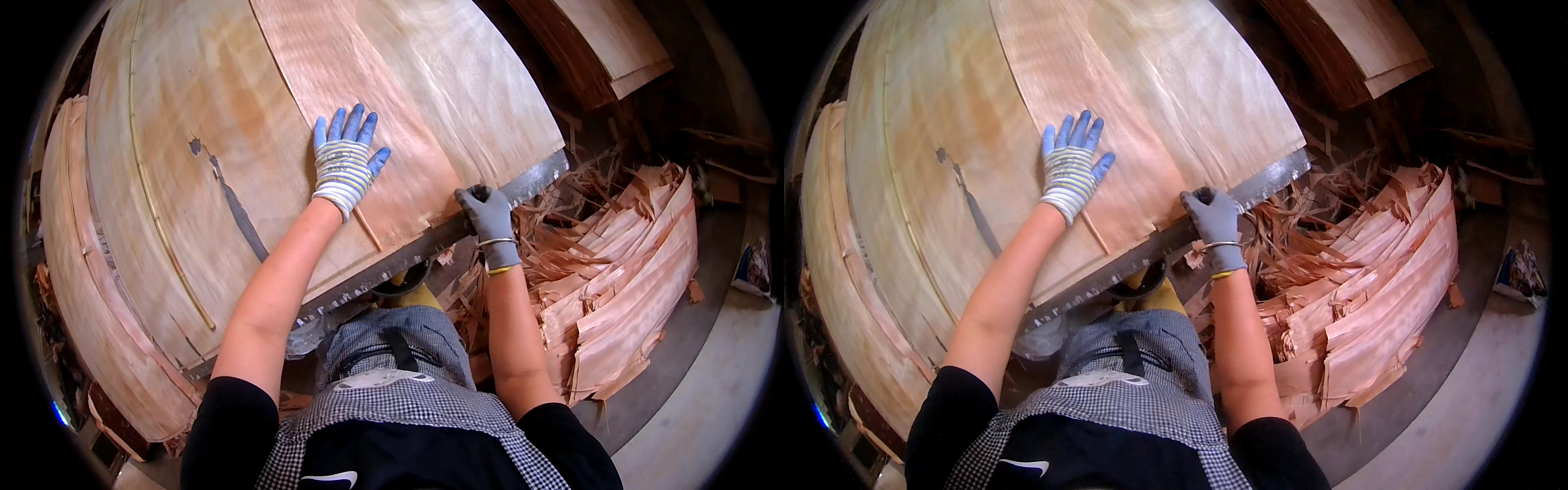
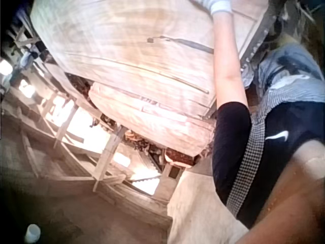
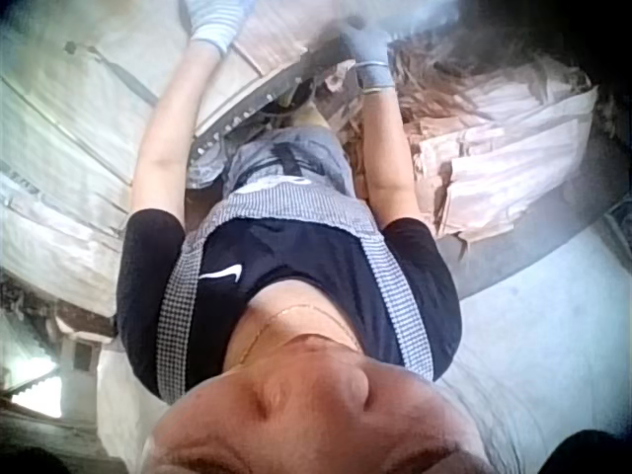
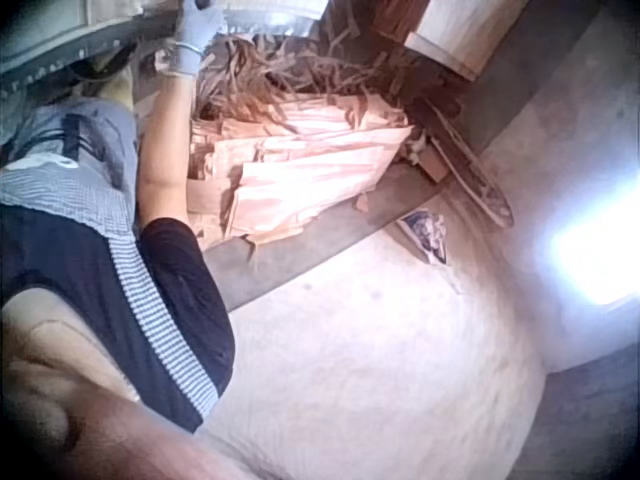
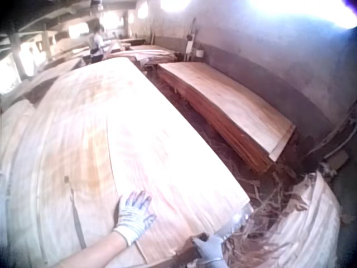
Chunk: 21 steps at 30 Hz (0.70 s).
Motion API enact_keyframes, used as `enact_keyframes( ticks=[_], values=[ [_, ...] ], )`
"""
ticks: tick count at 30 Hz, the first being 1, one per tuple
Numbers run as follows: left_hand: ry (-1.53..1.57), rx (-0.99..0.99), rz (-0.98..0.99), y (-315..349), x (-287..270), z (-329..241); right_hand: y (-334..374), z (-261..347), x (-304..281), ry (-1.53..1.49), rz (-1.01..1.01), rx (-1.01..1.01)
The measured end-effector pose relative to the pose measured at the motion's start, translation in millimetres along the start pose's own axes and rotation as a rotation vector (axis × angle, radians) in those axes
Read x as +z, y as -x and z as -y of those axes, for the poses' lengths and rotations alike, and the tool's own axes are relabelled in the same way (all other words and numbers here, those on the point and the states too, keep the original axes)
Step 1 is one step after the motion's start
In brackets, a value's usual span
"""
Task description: The person applies adhesive tape to wood veneer pieces to patch gaps on a large wooden panel and then flips the large panel over before placing a new sheet of veneer on another panel.
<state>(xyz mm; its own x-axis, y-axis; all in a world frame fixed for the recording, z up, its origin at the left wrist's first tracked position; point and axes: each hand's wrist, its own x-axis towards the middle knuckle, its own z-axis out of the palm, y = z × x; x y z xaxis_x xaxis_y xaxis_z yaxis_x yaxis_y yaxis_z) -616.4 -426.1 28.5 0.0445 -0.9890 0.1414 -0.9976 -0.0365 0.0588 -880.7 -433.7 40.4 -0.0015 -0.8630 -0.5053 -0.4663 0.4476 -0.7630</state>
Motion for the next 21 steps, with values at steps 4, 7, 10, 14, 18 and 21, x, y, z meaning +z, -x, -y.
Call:
enact_keyframes(
  ticks=[4,7,10,14,18,21],
  values=[
    [0.01,-0.002,0.033,-5,-3,8,7,21,-10,-0.466,0.208,0.108],
    [-0.03,-0.021,0.014,-14,-2,17,-1,30,-4,-0.348,0.211,0.049],
    [-0.058,-0.019,0.021,-21,2,24,-7,35,8,0.698,-0.147,-0.3],
    [-0.036,-0.023,0.034,-24,5,28,3,45,6,-0.032,0.191,-0.061],
    [0.026,-0.004,0.006,-20,3,28,16,53,-10,-0.584,0.232,0.144],
    [0.025,0.004,0.011,-18,1,28,13,56,-1,-0.175,-0.045,0.03]
  ],
)
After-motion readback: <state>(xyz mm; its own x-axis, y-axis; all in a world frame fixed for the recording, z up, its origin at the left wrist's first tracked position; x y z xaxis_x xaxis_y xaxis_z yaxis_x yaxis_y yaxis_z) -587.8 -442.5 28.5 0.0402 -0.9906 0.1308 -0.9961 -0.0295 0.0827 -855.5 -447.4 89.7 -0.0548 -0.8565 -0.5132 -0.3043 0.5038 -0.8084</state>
